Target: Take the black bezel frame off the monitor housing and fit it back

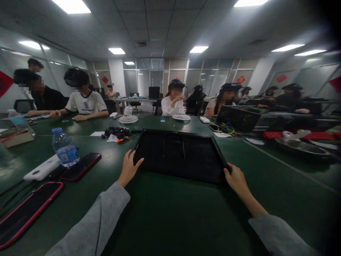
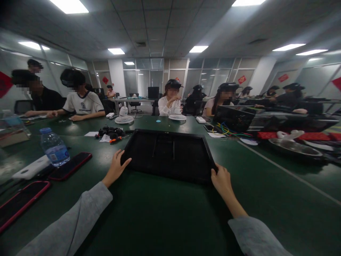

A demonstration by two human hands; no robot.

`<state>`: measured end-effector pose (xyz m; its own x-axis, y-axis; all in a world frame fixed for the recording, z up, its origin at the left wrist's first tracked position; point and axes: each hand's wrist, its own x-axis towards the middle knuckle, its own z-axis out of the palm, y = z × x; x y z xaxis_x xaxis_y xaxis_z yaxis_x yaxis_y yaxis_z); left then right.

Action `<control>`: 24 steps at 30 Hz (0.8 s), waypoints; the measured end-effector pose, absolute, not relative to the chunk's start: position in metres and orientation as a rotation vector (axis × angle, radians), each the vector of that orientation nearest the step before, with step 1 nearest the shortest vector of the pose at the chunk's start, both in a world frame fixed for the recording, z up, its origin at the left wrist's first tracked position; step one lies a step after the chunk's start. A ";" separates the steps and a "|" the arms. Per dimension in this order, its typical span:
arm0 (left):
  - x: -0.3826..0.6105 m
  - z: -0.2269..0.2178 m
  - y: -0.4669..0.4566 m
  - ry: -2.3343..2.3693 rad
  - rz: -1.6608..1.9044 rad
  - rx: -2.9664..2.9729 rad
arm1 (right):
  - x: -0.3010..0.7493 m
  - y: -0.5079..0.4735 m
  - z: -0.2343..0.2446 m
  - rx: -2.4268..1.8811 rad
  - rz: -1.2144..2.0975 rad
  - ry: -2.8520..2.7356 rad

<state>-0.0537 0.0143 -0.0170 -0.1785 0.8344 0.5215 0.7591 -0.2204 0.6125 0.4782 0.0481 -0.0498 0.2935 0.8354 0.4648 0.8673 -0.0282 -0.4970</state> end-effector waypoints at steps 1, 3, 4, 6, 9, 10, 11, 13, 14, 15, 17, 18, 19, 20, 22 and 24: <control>-0.055 -0.019 0.017 1.924 1.374 1.873 | 0.482 0.051 -0.053 -1.825 -0.065 -1.541; -0.059 -0.023 0.022 1.940 1.326 1.770 | 0.488 0.056 -0.060 -1.810 -0.066 -1.554; -0.061 -0.024 0.024 1.949 1.311 1.755 | 0.490 0.058 -0.062 -1.815 -0.060 -1.557; -0.065 -0.025 0.026 1.958 1.317 1.759 | 0.491 0.059 -0.062 -1.834 -0.048 -1.553; -0.069 -0.026 0.027 1.963 1.351 1.716 | 0.487 0.055 -0.057 -1.856 -0.034 -1.547; -0.070 -0.026 0.027 1.956 1.365 1.691 | 0.485 0.053 -0.054 -1.863 -0.028 -1.543; -0.070 -0.025 0.027 1.947 1.378 1.666 | 0.483 0.052 -0.052 -1.870 -0.021 -1.538; -0.071 -0.024 0.028 1.938 1.392 1.626 | 0.479 0.050 -0.049 -1.878 0.000 -1.533; -0.071 -0.024 0.028 1.943 1.391 1.611 | 0.479 0.049 -0.048 -1.876 0.012 -1.532; -0.071 -0.023 0.028 1.952 1.383 1.601 | 0.479 0.049 -0.048 -1.871 0.022 -1.529; -0.070 -0.020 0.026 1.977 1.359 1.587 | 0.480 0.049 -0.049 -1.854 0.045 -1.508; -0.069 -0.018 0.025 1.987 1.343 1.592 | 0.481 0.050 -0.050 -1.843 0.059 -1.491; -0.068 -0.017 0.024 1.992 1.326 1.612 | 0.482 0.051 -0.052 -1.833 0.072 -1.471; -0.068 -0.015 0.023 2.000 1.306 1.636 | 0.484 0.052 -0.053 -1.822 0.084 -1.455; -0.067 -0.012 0.021 2.021 1.284 1.663 | 0.487 0.055 -0.057 -1.805 0.090 -1.429; -0.066 -0.010 0.021 2.012 1.282 1.674 | 0.489 0.058 -0.059 -1.800 0.078 -1.409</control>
